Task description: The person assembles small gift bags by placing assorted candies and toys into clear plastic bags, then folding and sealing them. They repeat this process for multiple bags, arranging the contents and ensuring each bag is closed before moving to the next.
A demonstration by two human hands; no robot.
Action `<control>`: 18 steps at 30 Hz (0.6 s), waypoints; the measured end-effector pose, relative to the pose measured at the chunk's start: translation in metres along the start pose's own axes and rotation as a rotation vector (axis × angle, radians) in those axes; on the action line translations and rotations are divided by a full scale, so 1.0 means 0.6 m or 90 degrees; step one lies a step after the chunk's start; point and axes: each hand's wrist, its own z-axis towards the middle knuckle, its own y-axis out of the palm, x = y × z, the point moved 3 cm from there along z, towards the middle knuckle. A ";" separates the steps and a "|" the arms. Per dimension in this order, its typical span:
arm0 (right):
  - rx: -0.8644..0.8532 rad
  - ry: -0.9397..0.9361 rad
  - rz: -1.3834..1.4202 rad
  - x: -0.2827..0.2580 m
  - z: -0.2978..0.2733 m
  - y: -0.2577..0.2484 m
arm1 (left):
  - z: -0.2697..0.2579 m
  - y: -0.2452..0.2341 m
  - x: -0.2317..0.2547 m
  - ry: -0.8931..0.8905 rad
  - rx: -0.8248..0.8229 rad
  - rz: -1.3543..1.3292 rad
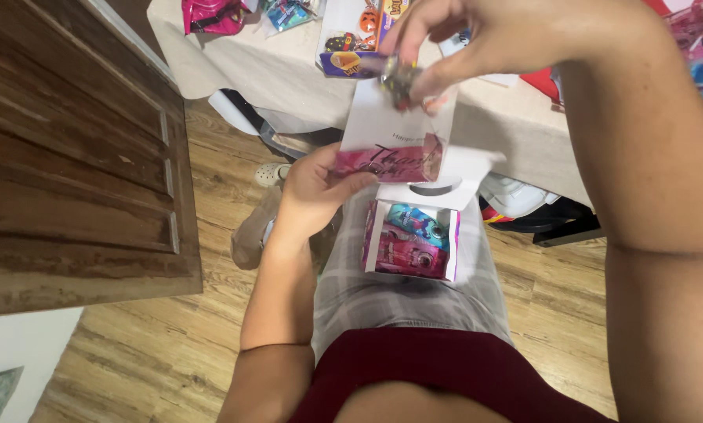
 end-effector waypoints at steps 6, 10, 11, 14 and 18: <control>-0.110 0.085 -0.144 0.001 0.024 0.019 | -0.001 0.014 -0.005 -0.018 -0.013 -0.011; -0.138 0.226 -0.258 0.018 0.045 0.037 | 0.003 0.023 -0.017 -0.023 -0.030 -0.045; -0.142 0.250 -0.291 0.021 0.048 0.039 | 0.005 0.026 -0.019 -0.028 -0.048 -0.073; -0.132 0.182 -0.217 0.019 0.059 0.046 | 0.015 0.030 -0.027 -0.057 -0.059 -0.063; -0.165 0.277 -0.369 0.034 0.057 0.040 | 0.026 0.035 -0.038 -0.038 -0.074 -0.115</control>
